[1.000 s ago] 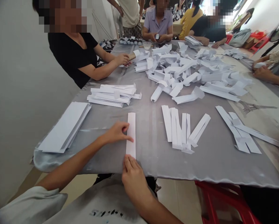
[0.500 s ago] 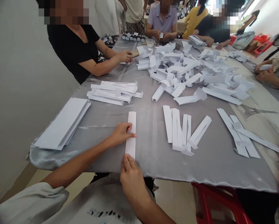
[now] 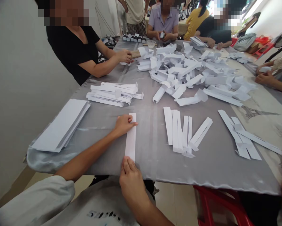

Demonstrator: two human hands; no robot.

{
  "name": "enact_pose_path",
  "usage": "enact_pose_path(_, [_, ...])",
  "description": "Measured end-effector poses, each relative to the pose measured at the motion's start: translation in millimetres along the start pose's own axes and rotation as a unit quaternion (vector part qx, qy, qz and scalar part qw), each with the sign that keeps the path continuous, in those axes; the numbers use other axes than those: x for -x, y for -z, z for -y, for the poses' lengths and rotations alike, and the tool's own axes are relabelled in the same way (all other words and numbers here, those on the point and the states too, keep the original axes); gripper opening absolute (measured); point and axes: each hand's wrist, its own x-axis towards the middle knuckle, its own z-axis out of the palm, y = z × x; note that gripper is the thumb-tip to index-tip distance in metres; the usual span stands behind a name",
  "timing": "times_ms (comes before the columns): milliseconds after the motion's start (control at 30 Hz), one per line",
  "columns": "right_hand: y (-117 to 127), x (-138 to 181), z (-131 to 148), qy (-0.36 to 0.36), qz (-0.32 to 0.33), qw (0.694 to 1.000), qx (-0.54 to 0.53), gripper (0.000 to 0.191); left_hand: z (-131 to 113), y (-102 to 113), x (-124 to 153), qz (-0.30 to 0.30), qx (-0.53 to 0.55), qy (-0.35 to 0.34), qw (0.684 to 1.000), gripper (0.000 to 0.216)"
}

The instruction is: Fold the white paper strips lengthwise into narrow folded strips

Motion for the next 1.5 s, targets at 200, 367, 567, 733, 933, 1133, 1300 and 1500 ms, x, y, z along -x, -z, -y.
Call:
enact_pose_path(200, [-1.5,0.5,-0.9,0.002,-0.003,1.000,-0.007,0.056,7.0,4.8,-20.0,-0.022,-0.012,0.004,1.000,0.059])
enact_pose_path(367, [-4.1,0.7,-1.4,0.003,0.003,1.000,-0.020,0.059,16.3,8.7,-20.3,-0.038,-0.041,-0.005,0.998,0.062])
enact_pose_path(567, [0.3,-1.1,-2.0,0.001,-0.003,1.000,-0.030,0.057,19.9,9.3,-27.0,-0.046,-0.072,-0.012,0.996,0.063])
enact_pose_path(733, [2.6,-2.4,-0.7,0.000,-0.001,1.000,-0.027,0.057,16.2,10.9,-39.9,-0.067,-0.068,-0.011,0.995,0.061])
enact_pose_path(933, [0.4,-3.6,0.8,-0.005,-0.003,1.000,-0.015,0.057,8.6,5.4,-53.6,-0.088,-0.078,-0.011,0.993,0.058])
enact_pose_path(1133, [29.2,-16.0,-4.1,-0.023,0.057,0.995,-0.085,0.051,10.3,-1.1,-54.8,-0.099,-0.088,-0.020,0.991,0.060])
enact_pose_path(1300, [63.9,-58.4,-33.6,-0.067,-0.004,0.985,-0.156,0.044,11.0,-2.6,-53.3,-0.096,-0.103,-0.036,0.989,0.059])
enact_pose_path(1500, [56.9,-117.4,-76.9,-0.081,-0.003,0.996,-0.032,0.058,7.4,-1.6,-52.0,-0.090,-0.129,-0.040,0.987,0.057])
